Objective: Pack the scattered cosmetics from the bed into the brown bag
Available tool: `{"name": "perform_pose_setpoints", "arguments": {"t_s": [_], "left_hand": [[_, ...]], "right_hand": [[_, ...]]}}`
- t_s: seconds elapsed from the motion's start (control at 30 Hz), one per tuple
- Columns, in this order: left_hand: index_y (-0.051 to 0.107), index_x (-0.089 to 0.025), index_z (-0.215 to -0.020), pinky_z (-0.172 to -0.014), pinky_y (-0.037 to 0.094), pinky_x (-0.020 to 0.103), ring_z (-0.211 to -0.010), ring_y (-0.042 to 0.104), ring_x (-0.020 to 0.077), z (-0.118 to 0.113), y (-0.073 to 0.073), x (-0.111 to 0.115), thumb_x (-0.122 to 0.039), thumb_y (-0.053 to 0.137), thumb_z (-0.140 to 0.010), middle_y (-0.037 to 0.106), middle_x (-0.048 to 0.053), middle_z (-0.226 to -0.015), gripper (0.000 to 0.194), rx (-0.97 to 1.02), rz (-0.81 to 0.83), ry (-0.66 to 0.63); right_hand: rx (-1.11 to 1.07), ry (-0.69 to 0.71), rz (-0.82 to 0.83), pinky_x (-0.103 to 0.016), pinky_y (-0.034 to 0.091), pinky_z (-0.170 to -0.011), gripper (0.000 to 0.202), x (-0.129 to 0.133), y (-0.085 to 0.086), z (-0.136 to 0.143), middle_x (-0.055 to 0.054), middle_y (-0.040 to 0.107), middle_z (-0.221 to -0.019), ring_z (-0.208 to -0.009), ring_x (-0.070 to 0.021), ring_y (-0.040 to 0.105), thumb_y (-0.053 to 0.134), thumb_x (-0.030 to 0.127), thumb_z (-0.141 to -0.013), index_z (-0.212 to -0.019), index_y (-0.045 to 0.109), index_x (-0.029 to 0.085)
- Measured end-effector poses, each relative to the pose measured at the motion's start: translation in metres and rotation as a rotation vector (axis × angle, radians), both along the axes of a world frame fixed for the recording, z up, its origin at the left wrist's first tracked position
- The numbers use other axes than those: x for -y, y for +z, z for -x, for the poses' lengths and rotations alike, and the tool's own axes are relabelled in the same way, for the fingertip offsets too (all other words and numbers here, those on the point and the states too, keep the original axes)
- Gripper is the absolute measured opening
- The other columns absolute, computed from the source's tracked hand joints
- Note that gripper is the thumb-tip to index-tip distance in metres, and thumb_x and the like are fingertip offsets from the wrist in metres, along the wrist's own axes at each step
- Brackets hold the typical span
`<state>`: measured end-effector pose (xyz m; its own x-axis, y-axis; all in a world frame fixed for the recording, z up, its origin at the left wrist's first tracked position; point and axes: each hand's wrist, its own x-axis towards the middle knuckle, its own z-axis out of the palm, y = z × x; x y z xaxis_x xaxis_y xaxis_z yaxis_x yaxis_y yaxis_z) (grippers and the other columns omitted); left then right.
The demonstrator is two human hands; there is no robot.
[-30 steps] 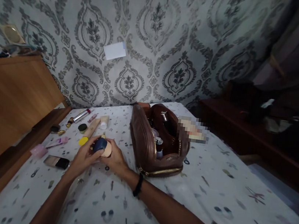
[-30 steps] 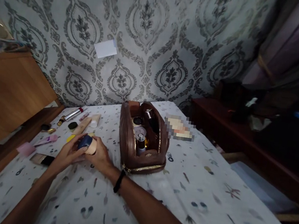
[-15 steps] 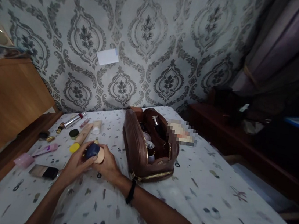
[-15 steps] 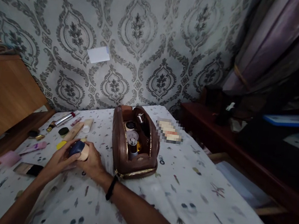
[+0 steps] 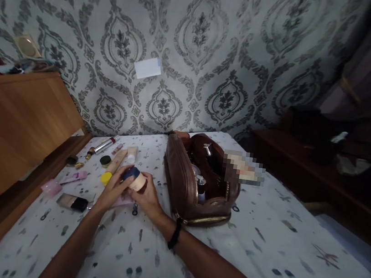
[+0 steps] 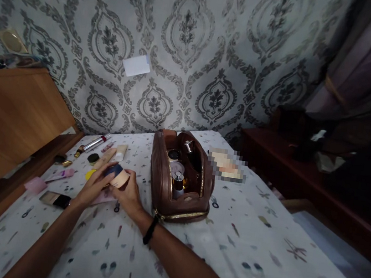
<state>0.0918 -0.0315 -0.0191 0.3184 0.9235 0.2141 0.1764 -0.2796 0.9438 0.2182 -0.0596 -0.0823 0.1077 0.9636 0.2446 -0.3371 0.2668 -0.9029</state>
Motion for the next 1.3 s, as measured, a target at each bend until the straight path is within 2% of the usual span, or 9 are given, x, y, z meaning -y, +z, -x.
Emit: {"name": "perform_pose_setpoints", "arguments": {"t_s": [0.1, 0.27, 0.43, 0.5, 0.63, 0.83, 1.0, 1.3], "left_hand": [[0.064, -0.018, -0.123, -0.107, 0.046, 0.043, -0.124, 0.058, 0.0313, -0.003, -0.005, -0.002, -0.055, 0.069, -0.081, 0.065, 0.012, -0.129, 0.057, 0.068, 0.000, 0.001], [0.059, -0.019, -0.132, -0.090, 0.055, 0.036, -0.108, 0.065, 0.0269, 0.000, -0.017, -0.003, -0.052, 0.068, -0.084, 0.066, 0.011, -0.126, 0.059, 0.198, 0.102, -0.046], [0.062, -0.017, -0.128, -0.090, 0.053, 0.033, -0.108, 0.064, 0.0253, 0.003, -0.026, -0.007, -0.052, 0.071, -0.082, 0.065, 0.012, -0.124, 0.058, 0.303, 0.099, 0.028], [0.062, -0.017, -0.127, -0.090, 0.053, 0.033, -0.107, 0.064, 0.0251, 0.004, -0.030, -0.009, -0.052, 0.071, -0.081, 0.066, 0.012, -0.124, 0.058, 0.308, 0.101, 0.042], [0.064, -0.018, -0.125, -0.091, 0.053, 0.032, -0.108, 0.064, 0.0245, 0.006, -0.035, -0.012, -0.050, 0.072, -0.081, 0.066, 0.011, -0.125, 0.055, 0.306, 0.117, 0.033], [0.067, -0.019, -0.119, -0.083, 0.056, 0.032, -0.102, 0.067, 0.0246, 0.004, -0.030, -0.008, -0.051, 0.074, -0.078, 0.069, 0.009, -0.118, 0.052, 0.383, 0.155, 0.033], [0.063, -0.019, -0.127, -0.079, 0.056, 0.032, -0.098, 0.068, 0.0243, 0.003, -0.022, -0.002, -0.050, 0.073, -0.079, 0.068, 0.011, -0.117, 0.058, 0.414, 0.184, -0.004], [0.065, -0.019, -0.124, -0.080, 0.056, 0.032, -0.100, 0.067, 0.0246, 0.003, -0.023, -0.001, -0.047, 0.077, -0.076, 0.067, 0.010, -0.118, 0.056, 0.463, 0.215, 0.012]], "right_hand": [[-0.018, 0.027, 0.015, -0.030, 0.053, -0.074, 0.054, 0.001, 0.003, -0.002, -0.001, 0.062, -0.098, -0.087, -0.0175, 0.063, 0.075, 0.030, -0.069, -0.111, 0.041, 0.024], [-0.035, 0.098, 0.072, -0.027, 0.051, -0.061, 0.052, 0.003, 0.005, -0.003, -0.002, 0.062, -0.095, -0.080, -0.0176, 0.063, 0.075, 0.043, -0.072, -0.109, 0.042, 0.024], [0.047, 0.071, 0.048, -0.030, 0.054, -0.072, 0.071, 0.002, 0.000, 0.000, -0.002, 0.064, -0.100, -0.086, -0.0173, 0.063, 0.079, 0.028, -0.066, -0.125, 0.040, 0.023], [0.095, 0.051, 0.042, -0.029, 0.054, -0.069, 0.068, 0.002, -0.002, 0.000, -0.002, 0.064, -0.098, -0.082, -0.0161, 0.063, 0.076, 0.025, -0.069, -0.127, 0.040, 0.024], [0.116, 0.081, 0.035, -0.026, 0.052, -0.058, 0.054, 0.003, 0.000, -0.001, -0.001, 0.065, -0.093, -0.070, -0.0137, 0.062, 0.073, 0.030, -0.075, -0.118, 0.042, 0.024], [0.069, 0.119, 0.066, -0.024, 0.053, -0.054, 0.047, 0.004, 0.004, 0.000, 0.000, 0.066, -0.091, -0.068, -0.0131, 0.063, 0.072, 0.038, -0.076, -0.111, 0.042, 0.025], [0.129, 0.145, 0.061, -0.021, 0.044, -0.045, 0.041, 0.006, 0.008, -0.002, 0.002, 0.064, -0.081, -0.054, -0.0095, 0.055, 0.069, 0.044, -0.081, -0.105, 0.044, 0.023], [0.075, 0.126, 0.062, -0.020, 0.044, -0.045, 0.049, 0.004, 0.005, 0.000, 0.004, 0.063, -0.077, -0.055, -0.0098, 0.054, 0.073, 0.039, -0.074, -0.109, 0.042, 0.024]]}}
